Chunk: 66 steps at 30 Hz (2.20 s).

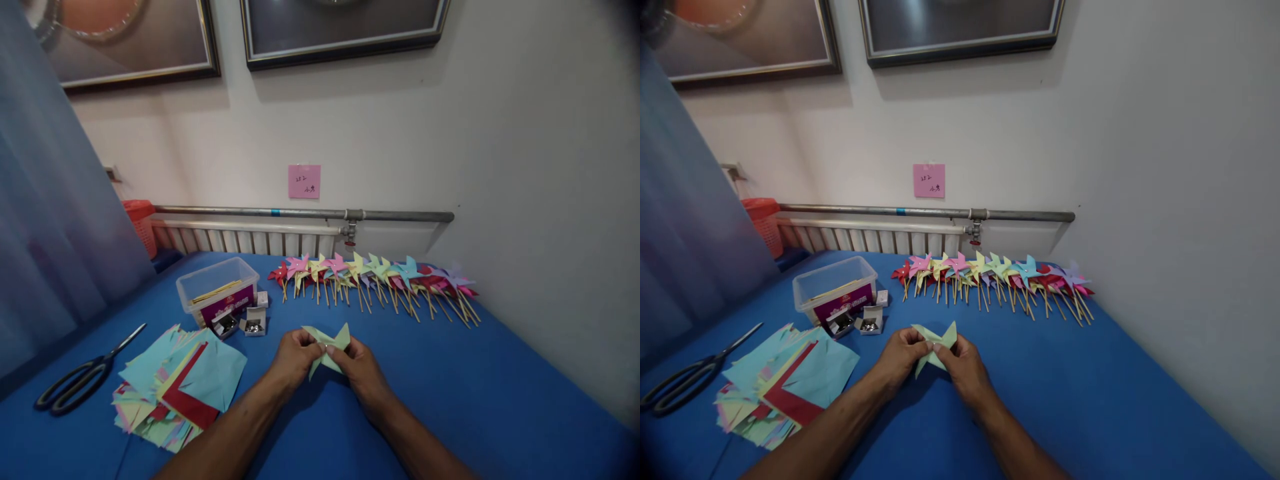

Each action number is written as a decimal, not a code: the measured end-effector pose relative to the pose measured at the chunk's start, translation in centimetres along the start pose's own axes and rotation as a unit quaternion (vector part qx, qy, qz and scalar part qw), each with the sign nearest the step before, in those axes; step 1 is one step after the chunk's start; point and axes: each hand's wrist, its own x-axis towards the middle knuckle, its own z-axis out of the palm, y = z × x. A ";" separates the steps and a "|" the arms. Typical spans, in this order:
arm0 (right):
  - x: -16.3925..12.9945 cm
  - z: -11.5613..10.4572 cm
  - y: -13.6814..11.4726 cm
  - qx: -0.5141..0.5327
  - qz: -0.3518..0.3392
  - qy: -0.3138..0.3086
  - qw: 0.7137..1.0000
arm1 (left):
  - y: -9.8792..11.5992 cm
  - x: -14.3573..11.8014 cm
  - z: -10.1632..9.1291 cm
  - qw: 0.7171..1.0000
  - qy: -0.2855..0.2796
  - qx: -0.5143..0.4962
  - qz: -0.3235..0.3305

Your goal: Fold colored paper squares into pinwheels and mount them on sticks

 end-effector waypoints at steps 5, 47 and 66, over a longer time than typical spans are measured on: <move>-0.2 0.1 -0.1 0.007 0.013 0.004 1.000 | -0.4 0.1 0.0 0.999 -0.010 0.041 0.021; 0.8 -0.6 1.4 0.031 0.012 -0.002 0.999 | 4.8 1.9 -5.0 0.955 0.132 0.214 0.155; 0.4 -0.4 0.6 0.024 0.021 -0.008 0.999 | 12.6 9.7 -18.8 0.757 0.031 0.630 -0.171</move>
